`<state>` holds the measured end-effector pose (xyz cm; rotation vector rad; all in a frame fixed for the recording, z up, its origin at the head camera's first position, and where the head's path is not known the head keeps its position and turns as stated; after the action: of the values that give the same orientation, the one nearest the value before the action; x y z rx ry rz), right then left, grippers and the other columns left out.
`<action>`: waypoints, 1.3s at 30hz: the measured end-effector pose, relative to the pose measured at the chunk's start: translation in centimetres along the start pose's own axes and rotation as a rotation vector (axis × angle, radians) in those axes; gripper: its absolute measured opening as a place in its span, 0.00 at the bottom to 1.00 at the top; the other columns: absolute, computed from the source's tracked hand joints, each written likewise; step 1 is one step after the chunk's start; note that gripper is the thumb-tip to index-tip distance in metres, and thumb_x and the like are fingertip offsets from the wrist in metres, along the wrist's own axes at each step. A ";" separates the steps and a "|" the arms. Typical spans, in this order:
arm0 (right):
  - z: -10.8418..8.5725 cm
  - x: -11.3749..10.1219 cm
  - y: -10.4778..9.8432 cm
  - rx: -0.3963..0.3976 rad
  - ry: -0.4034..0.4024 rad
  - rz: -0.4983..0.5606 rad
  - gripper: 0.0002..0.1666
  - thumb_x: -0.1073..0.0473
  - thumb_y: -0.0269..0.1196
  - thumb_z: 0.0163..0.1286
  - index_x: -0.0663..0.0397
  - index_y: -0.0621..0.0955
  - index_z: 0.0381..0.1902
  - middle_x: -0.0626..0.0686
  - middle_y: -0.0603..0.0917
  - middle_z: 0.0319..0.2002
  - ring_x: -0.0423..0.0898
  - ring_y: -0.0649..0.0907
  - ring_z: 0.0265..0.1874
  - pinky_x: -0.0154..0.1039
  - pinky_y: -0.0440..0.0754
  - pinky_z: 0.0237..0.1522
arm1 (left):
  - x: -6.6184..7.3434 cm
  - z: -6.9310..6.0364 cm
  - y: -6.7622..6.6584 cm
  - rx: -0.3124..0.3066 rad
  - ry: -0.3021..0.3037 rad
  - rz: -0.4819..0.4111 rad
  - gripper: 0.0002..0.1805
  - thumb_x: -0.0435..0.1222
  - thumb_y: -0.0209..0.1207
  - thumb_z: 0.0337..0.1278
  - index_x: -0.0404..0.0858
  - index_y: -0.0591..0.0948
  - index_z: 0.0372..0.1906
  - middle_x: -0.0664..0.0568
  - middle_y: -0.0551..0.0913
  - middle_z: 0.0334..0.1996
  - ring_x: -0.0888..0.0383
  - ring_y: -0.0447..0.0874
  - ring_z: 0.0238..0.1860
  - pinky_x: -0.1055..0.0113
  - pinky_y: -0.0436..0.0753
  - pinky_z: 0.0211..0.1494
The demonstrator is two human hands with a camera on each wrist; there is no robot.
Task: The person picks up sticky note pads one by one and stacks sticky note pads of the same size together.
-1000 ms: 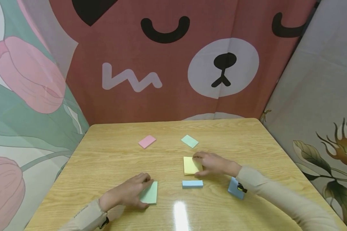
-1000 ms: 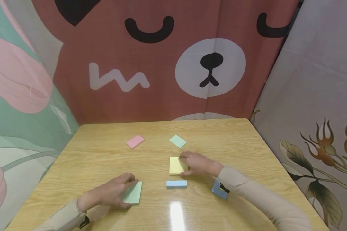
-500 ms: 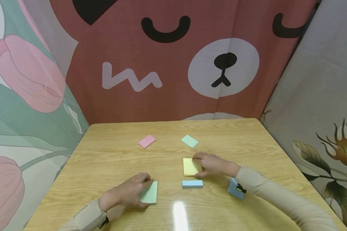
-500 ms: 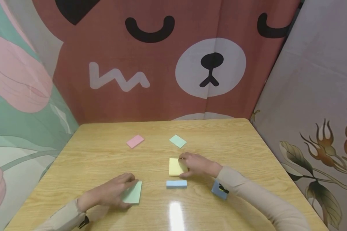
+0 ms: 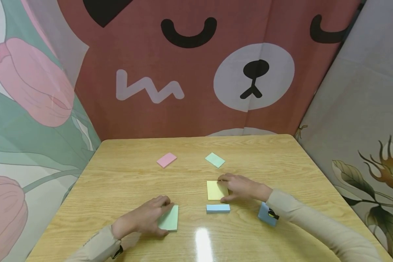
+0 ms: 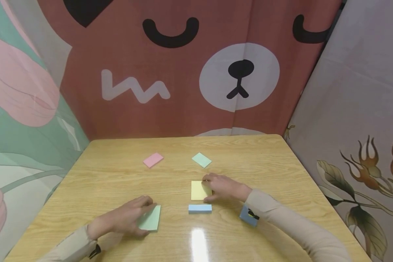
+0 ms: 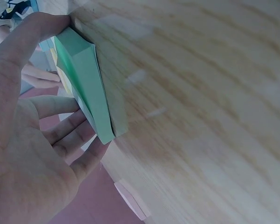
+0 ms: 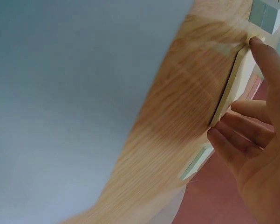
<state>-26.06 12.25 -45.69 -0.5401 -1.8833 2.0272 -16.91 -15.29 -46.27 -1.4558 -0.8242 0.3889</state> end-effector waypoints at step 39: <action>-2.6 1.6 0.3 -0.046 0.127 0.104 0.45 0.36 0.63 0.66 0.69 0.73 0.64 0.61 0.73 0.60 0.55 0.75 0.58 0.51 0.79 0.54 | 0.2 0.0 -0.1 0.037 0.032 -0.003 0.45 0.55 0.70 0.47 0.28 0.74 0.65 0.53 0.70 0.54 0.62 0.68 0.50 0.66 0.77 0.54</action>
<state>-26.24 15.24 -46.21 -0.7746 -1.8657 1.9660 -16.78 -15.22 -46.15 -1.4234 -0.7896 0.3757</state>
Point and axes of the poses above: each hand's wrist, its own z-axis towards the middle knuckle, its own y-axis out of the palm, x = y × z, the point moved 6 cm from there along z, towards the middle knuckle
